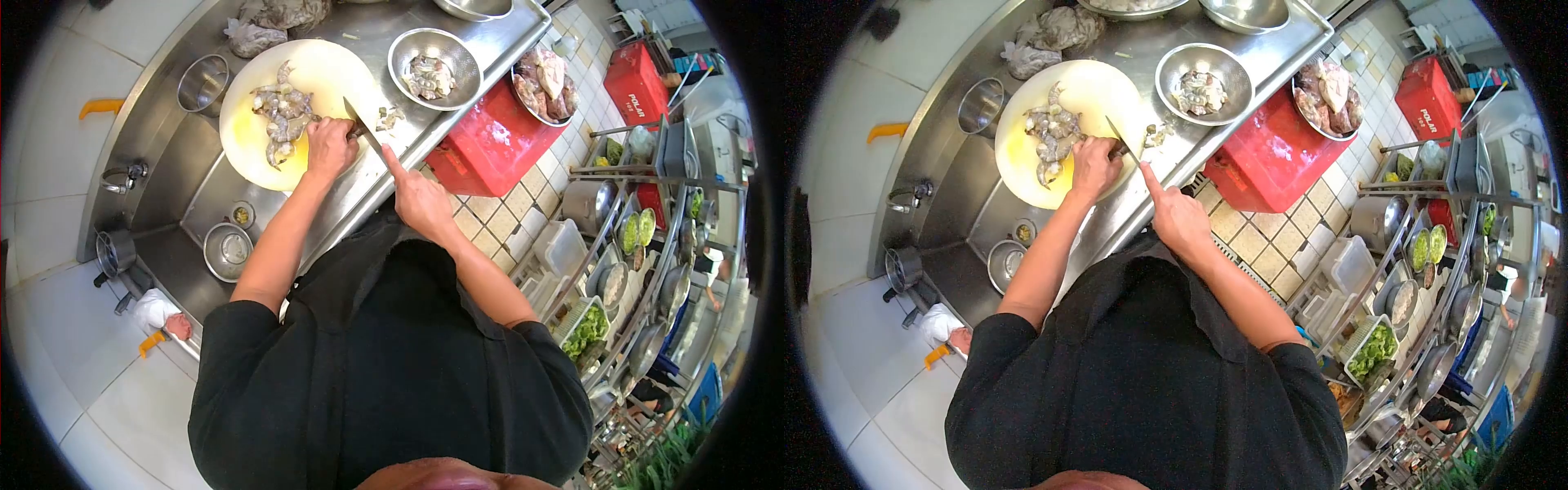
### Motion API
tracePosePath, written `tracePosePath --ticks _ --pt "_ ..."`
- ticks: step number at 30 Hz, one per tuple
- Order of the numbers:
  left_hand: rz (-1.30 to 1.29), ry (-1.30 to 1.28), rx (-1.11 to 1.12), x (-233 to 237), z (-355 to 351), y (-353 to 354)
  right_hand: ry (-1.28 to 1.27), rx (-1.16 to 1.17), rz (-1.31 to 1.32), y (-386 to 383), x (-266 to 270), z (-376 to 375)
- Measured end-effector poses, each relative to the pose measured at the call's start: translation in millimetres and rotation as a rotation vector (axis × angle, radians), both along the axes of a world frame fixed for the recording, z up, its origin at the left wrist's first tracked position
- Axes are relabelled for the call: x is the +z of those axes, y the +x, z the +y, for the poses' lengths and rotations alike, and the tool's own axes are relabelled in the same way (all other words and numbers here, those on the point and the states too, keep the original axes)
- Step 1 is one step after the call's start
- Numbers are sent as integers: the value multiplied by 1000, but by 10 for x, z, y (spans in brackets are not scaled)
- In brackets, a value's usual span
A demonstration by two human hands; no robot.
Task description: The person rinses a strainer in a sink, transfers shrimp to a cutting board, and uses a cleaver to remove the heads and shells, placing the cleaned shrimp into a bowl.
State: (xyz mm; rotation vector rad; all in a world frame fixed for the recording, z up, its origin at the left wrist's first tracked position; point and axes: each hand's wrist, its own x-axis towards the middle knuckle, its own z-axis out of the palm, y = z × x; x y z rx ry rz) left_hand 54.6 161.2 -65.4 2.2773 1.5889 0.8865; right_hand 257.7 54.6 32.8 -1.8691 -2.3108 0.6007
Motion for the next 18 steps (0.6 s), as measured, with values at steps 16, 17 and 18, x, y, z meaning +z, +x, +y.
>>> tracePosePath --ticks 16,17,18 --pt "-1043 -322 115 48 -10 -75 -58 -311 286 455 -98 92" --pt "-989 -412 161 -94 -25 -101 -16 -317 332 446 -77 76" --pt "-748 -371 171 -98 -51 -139 -7 -316 358 426 -36 59"
